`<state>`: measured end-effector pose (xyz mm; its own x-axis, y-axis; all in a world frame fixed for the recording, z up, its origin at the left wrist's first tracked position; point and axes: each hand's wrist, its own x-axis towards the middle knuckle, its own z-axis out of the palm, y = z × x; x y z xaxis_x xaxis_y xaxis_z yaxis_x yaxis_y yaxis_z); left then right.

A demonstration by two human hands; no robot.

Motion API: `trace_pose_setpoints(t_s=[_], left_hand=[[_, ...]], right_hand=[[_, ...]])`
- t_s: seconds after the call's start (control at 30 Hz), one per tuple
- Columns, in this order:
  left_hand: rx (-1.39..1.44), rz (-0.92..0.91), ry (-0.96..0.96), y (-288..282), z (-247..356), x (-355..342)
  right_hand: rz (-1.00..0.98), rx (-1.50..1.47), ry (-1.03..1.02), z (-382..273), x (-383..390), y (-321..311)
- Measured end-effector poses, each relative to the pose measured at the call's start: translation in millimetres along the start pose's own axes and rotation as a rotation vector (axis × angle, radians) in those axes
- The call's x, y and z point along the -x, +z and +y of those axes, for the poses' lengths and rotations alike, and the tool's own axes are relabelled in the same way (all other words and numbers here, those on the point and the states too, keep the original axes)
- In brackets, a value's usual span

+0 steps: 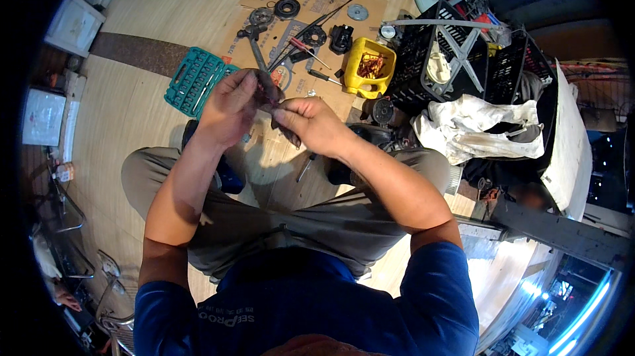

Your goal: The person manipulates internal motor components and wiring by hand, picking up a stator and adjusting wires.

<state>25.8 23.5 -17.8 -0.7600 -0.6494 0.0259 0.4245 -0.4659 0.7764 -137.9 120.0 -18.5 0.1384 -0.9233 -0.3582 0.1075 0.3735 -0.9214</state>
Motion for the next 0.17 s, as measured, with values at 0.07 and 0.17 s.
trace_pose_setpoints(t_s=[0.07, 0.17], left_hand=[[-0.028, 0.114, -0.082, -2, 1, 0], [-0.106, 0.268, -0.133, -4, 3, -1]], right_hand=[[0.055, 0.036, -0.007, 9, -8, -13], [0.194, 0.228, 0.119, 26, -22, -38]])
